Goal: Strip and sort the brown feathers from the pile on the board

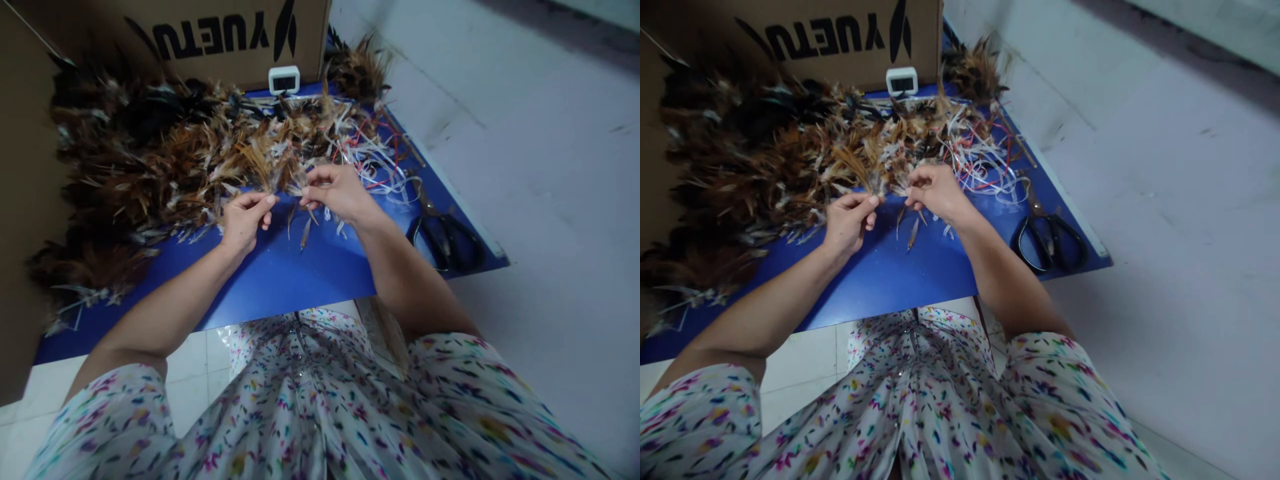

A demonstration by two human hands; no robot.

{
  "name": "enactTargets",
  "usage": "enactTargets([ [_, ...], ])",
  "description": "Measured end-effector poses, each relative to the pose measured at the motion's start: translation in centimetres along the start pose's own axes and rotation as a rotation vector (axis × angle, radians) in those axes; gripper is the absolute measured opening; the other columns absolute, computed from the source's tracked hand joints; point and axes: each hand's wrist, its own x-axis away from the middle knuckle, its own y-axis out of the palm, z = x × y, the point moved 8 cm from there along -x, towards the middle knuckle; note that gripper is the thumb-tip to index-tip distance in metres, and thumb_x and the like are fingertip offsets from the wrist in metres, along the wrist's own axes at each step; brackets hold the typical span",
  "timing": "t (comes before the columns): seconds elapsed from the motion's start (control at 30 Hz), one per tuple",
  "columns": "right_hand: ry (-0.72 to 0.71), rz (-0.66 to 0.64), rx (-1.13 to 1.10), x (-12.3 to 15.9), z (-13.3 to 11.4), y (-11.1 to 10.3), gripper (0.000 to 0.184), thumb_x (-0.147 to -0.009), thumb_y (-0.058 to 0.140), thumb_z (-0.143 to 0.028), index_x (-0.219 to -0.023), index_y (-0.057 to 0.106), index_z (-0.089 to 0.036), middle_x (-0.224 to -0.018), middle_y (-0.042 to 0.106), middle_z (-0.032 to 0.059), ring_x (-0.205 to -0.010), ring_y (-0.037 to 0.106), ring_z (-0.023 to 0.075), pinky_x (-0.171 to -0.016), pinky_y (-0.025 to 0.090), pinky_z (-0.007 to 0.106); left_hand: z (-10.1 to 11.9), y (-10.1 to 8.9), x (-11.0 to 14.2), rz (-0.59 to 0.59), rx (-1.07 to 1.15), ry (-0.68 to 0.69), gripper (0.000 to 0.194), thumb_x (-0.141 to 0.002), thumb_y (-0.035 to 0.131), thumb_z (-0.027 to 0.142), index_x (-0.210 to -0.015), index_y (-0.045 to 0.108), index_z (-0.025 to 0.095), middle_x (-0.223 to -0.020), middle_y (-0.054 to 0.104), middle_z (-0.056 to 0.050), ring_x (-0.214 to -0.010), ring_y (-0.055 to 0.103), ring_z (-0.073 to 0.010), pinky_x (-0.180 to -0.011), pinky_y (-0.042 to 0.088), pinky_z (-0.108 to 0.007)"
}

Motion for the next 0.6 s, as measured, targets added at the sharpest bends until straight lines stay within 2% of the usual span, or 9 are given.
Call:
enactTargets([
  [0.07,-0.008,0.0,0.02,-0.1,0.1,0.0,0.019,-0.077,0.076,-0.02,-0.073,0.058,-0.019,-0.062,0.06,-0.0016,-0.063,0.066,0.0136,-0.055,0.054,0.024,-0.1,0.1,0.0,-0.01,0.002,-0.003,0.032,-0.06,0.091,0.038,-0.069,0.071,0.015,-0.055,0.064,0.003,-0.037,0.047,-0.0031,-0.034,0.033,-0.016],
  [0.2,-0.138,0.096,0.09,-0.3,-0.8,-0.9,0.019,-0.074,0.073,-0.016,-0.067,0.056,-0.019,-0.061,0.054,-0.0048,-0.057,0.053,0.0082,-0.054,0.047,0.022,-0.2,0.3,0.1,-0.042,0.03,-0.012,0.032,-0.059,0.091,0.037,-0.068,0.069,0.015,-0.056,0.065,0.002,-0.038,0.048,-0.0033,-0.034,0.035,-0.016],
  [0.27,-0.165,0.103,0.082,-0.2,-1.3,-1.0,0.02,-0.074,0.072,-0.017,-0.065,0.054,-0.02,-0.06,0.053,-0.0054,-0.055,0.049,0.0075,-0.053,0.045,0.022,-0.3,0.6,0.2,-0.073,0.044,-0.027,0.034,-0.057,0.092,0.038,-0.069,0.069,0.015,-0.054,0.064,0.003,-0.038,0.048,-0.0036,-0.035,0.036,-0.016],
  [0.43,-0.108,-0.029,-0.038,0.4,-1.4,0.7,0.016,-0.075,0.075,-0.026,-0.074,0.06,-0.019,-0.063,0.061,-0.0026,-0.059,0.057,0.0109,-0.054,0.047,0.024,-0.3,1.1,0.5,-0.132,0.069,-0.033,0.041,-0.051,0.095,0.042,-0.07,0.07,0.016,-0.053,0.064,0.004,-0.038,0.051,-0.0049,-0.034,0.039,-0.016],
  [0.6,-0.099,-0.099,-0.09,0.7,-1.3,1.8,0.031,-0.072,0.082,-0.042,-0.076,0.063,-0.019,-0.065,0.064,-0.0014,-0.061,0.058,0.0118,-0.053,0.047,0.024,0.2,1.7,0.9,-0.204,0.037,0.039,0.038,-0.055,0.094,0.044,-0.069,0.071,0.016,-0.048,0.062,0.004,-0.037,0.052,-0.0057,-0.035,0.041,-0.016],
])
